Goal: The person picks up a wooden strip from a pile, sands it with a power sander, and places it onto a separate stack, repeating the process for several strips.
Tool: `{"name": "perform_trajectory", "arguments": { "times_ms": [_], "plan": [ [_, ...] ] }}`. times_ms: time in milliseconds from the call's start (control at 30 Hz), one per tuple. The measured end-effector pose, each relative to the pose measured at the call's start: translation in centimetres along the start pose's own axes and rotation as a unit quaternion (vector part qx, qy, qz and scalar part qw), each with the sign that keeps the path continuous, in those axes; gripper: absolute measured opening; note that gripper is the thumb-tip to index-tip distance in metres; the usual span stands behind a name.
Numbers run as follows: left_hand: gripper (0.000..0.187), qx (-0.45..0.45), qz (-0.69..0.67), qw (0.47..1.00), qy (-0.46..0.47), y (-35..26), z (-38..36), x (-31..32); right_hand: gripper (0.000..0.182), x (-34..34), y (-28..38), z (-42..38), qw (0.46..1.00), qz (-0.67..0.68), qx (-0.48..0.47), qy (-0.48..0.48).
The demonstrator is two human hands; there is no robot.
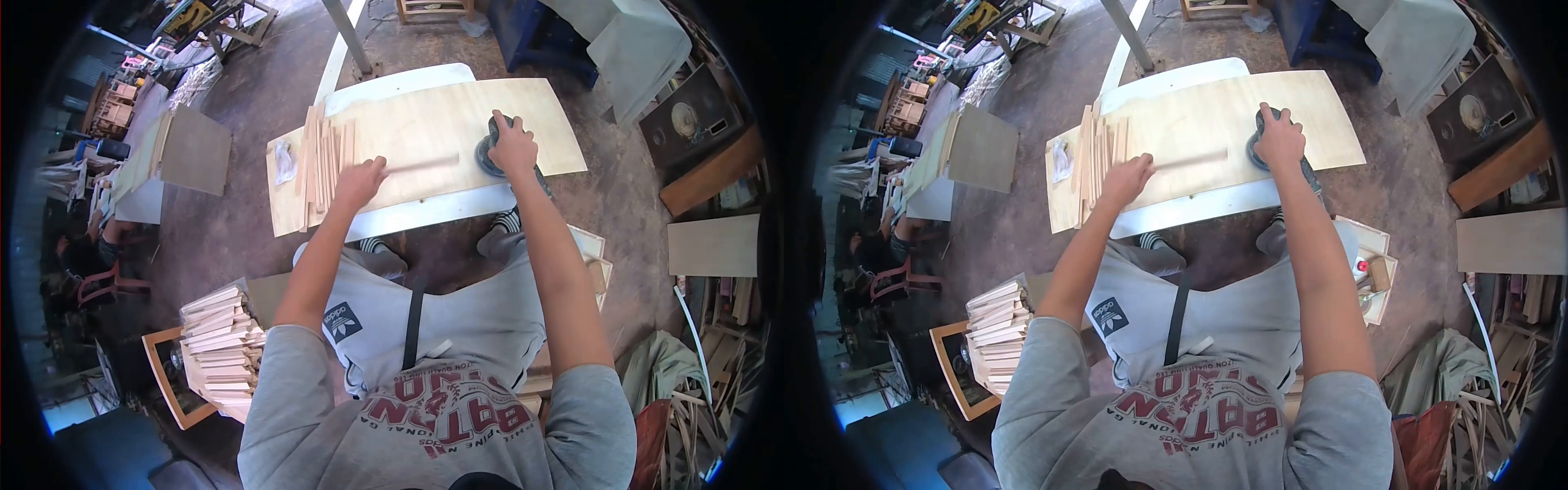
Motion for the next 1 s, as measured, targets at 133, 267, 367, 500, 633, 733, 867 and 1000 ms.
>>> {"name": "perform_trajectory", "arguments": {
  "times_ms": [133,267,367,500,633,733,867,1000],
  "plan": [
    [0.037,-0.149,-0.288,0.937,-0.130,2.2,-4.8,5.0,0.082,-0.3,1.4,-0.3,1.000,0.008,-0.012,-0.004],
    [0.022,-0.337,-0.662,0.668,-0.028,-2.4,-12.0,14.0,0.084,-0.2,4.4,-2.4,0.997,0.019,-0.079,0.000],
    [0.026,-0.393,-0.681,0.618,-0.017,-6.0,-15.2,15.4,0.089,0.0,7.3,-4.5,0.991,0.053,-0.124,0.004],
    [0.032,-0.374,-0.690,0.620,0.009,-6.2,-15.8,18.1,0.092,-0.1,12.1,-7.8,0.976,0.108,-0.184,0.031],
    [0.035,-0.366,-0.740,0.564,0.005,-6.4,-15.3,18.9,0.092,-0.1,17.2,-11.3,0.960,0.120,-0.246,0.062],
    [0.032,-0.354,-0.756,0.551,0.009,-6.1,-15.7,19.4,0.092,-0.5,20.5,-12.6,0.956,0.095,-0.272,0.054],
    [0.031,-0.352,-0.755,0.552,0.033,-6.6,-15.2,18.3,0.092,-0.9,22.4,-11.7,0.954,0.072,-0.288,0.038],
    [0.029,-0.343,-0.772,0.534,0.039,-6.8,-15.3,18.2,0.091,-0.6,23.6,-9.3,0.959,0.043,-0.279,0.033]
  ]
}}
Point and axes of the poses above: each hand's wrist, its own z-axis towards the middle knuckle, its own x-axis out of the palm, y = z × x, the point moved 10 cm from there along z, towards the middle knuckle, and after that the axes turned 4 degrees about -z, right-handed, at the moved point
